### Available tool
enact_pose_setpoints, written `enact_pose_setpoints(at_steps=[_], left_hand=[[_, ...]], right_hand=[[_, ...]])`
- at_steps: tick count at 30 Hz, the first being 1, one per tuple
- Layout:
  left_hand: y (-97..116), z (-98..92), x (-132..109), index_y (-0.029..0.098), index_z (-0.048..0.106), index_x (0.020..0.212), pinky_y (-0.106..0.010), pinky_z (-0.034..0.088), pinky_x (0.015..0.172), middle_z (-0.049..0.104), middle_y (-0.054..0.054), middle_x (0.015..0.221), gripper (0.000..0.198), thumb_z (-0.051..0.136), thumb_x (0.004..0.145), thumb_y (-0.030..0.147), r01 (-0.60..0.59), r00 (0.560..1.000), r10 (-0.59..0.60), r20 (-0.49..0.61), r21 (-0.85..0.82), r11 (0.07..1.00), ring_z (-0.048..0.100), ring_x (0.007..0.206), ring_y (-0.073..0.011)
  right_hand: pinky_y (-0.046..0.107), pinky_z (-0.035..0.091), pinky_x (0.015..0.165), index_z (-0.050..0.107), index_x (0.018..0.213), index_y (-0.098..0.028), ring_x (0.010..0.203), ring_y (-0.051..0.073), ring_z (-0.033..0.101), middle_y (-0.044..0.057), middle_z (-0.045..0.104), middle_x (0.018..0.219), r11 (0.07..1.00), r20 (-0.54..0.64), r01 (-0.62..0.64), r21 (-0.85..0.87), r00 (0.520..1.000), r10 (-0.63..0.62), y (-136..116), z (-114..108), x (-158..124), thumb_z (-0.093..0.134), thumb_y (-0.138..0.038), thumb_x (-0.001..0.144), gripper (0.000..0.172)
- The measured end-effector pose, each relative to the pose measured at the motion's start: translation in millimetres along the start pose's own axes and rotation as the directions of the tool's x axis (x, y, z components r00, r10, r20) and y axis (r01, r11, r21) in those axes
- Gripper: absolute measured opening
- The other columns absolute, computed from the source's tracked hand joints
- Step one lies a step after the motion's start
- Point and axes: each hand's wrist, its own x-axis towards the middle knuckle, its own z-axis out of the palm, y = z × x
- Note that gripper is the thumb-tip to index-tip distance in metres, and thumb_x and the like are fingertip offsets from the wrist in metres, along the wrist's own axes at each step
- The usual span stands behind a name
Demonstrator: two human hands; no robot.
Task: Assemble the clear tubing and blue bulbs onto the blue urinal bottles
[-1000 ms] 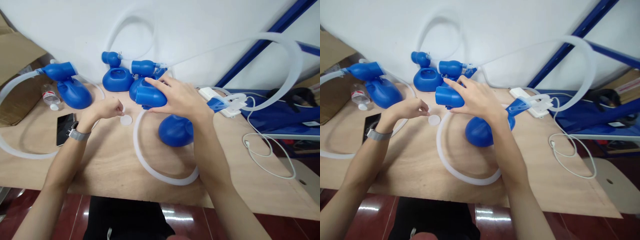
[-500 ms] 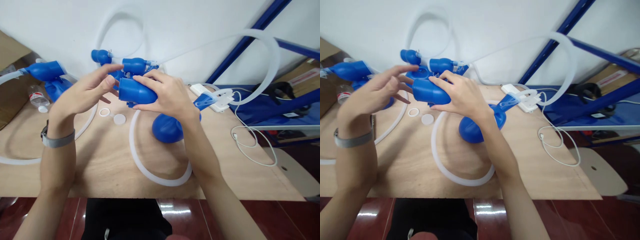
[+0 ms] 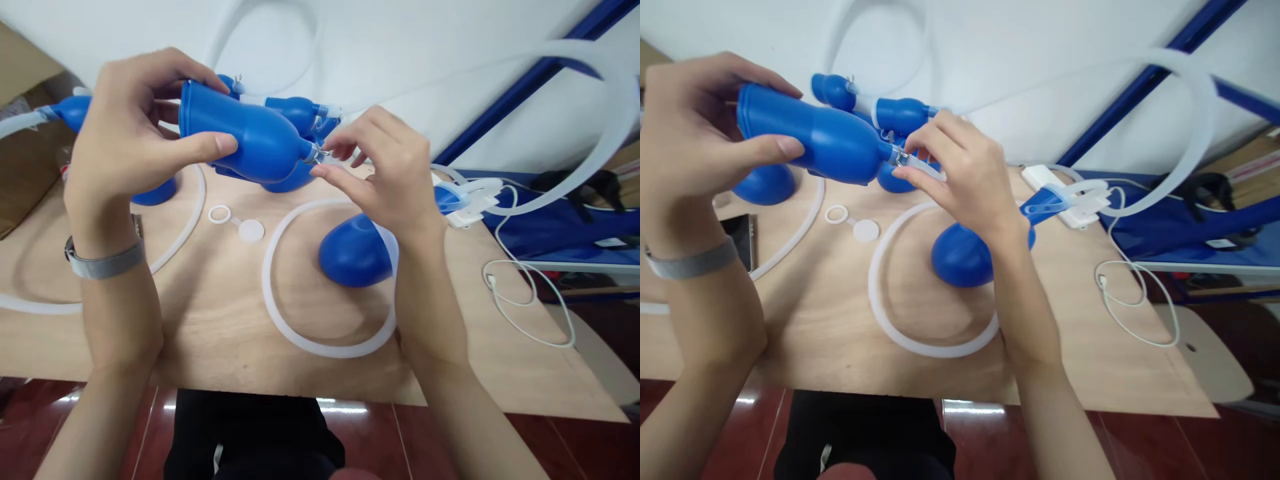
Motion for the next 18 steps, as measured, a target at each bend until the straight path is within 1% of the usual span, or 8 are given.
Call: enact_pose_setpoints(at_steps=[3, 5, 8, 10, 12, 15, 18], left_hand=[[-2.8, -0.4, 0.4, 0.02, 0.085, 0.124, -0.043, 0.065, 0.085, 0.079, -0.005, 0.11, 0.06, 0.088, 0.086, 0.066, -0.031, 0.999, 0.032, -0.025, 0.009, 0.999, 0.077, 0.103, -0.0264], [-4.1, 0.7, 0.8, 0.017, 0.085, 0.125, -0.038, 0.063, 0.086, 0.077, -0.004, 0.107, 0.064, 0.086, 0.087, 0.068, -0.021, 1.0, 0.021, -0.018, 0.01, 1.0, 0.075, 0.101, -0.0226], [-4.4, 0.7, 0.6, 0.015, 0.086, 0.124, -0.036, 0.062, 0.089, 0.076, -0.003, 0.107, 0.065, 0.089, 0.085, 0.066, -0.007, 1.0, 0.007, -0.009, -0.007, 1.0, 0.075, 0.101, -0.0211], [-3.2, -0.7, 0.1, 0.014, 0.086, 0.125, -0.037, 0.063, 0.092, 0.076, -0.003, 0.106, 0.064, 0.091, 0.085, 0.064, -0.006, 1.0, 0.006, -0.01, -0.007, 1.0, 0.077, 0.105, -0.0229], [-1.0, -2.5, -0.6, 0.013, 0.086, 0.124, -0.039, 0.064, 0.095, 0.076, -0.003, 0.105, 0.061, 0.09, 0.087, 0.061, 0.0, 1.0, 0.0, -0.01, 0.004, 1.0, 0.078, 0.107, -0.024], [2.6, -3.8, -1.5, 0.011, 0.086, 0.121, -0.039, 0.065, 0.093, 0.075, -0.003, 0.102, 0.055, 0.087, 0.09, 0.057, 0.018, 1.0, -0.018, -0.007, 0.006, 1.0, 0.078, 0.102, -0.0232], [4.4, -2.6, -1.6, 0.01, 0.087, 0.121, -0.04, 0.065, 0.09, 0.074, -0.003, 0.101, 0.053, 0.087, 0.091, 0.054, 0.043, 0.999, -0.043, -0.015, -0.012, 0.999, 0.076, 0.096, -0.022]], right_hand=[[0.048, 0.063, 0.083, 0.073, 0.106, -0.031, 0.1, 0.031, 0.076, 0.009, 0.081, 0.108, 0.999, -0.078, 0.018, -0.05, 0.997, -0.022, -4.8, 6.1, -0.7, 0.059, -0.055, 0.114, 0.028], [0.047, 0.064, 0.084, 0.072, 0.104, -0.03, 0.103, 0.031, 0.077, 0.009, 0.083, 0.107, 0.995, -0.098, 0.042, -0.094, 0.994, -0.051, -8.1, 9.1, -0.7, 0.059, -0.051, 0.115, 0.027], [0.047, 0.064, 0.087, 0.072, 0.101, -0.03, 0.103, 0.029, 0.08, 0.009, 0.085, 0.108, 0.99, -0.103, 0.079, -0.117, 0.99, -0.091, -6.9, 13.2, -1.0, 0.056, -0.042, 0.116, 0.024], [0.048, 0.064, 0.091, 0.072, 0.101, -0.03, 0.104, 0.029, 0.08, 0.008, 0.085, 0.108, 0.994, -0.096, 0.079, -0.073, 0.992, -0.086, -2.7, 16.2, -1.7, 0.055, -0.041, 0.116, 0.025], [0.049, 0.064, 0.092, 0.073, 0.103, -0.03, 0.104, 0.029, 0.08, 0.007, 0.084, 0.107, 0.998, -0.076, 0.056, 0.008, 0.996, -0.055, 1.7, 18.6, -2.5, 0.053, -0.046, 0.117, 0.029], [0.049, 0.066, 0.086, 0.073, 0.106, -0.03, 0.103, 0.029, 0.077, 0.007, 0.082, 0.107, 0.993, -0.039, -0.009, 0.116, 0.999, 0.013, 4.8, 18.8, -3.6, 0.052, -0.054, 0.117, 0.033], [0.047, 0.066, 0.082, 0.074, 0.106, -0.033, 0.107, 0.03, 0.074, 0.008, 0.082, 0.111, 0.974, 0.019, -0.095, 0.206, 0.995, 0.093, 5.5, 14.0, -3.7, 0.057, -0.057, 0.114, 0.031]])
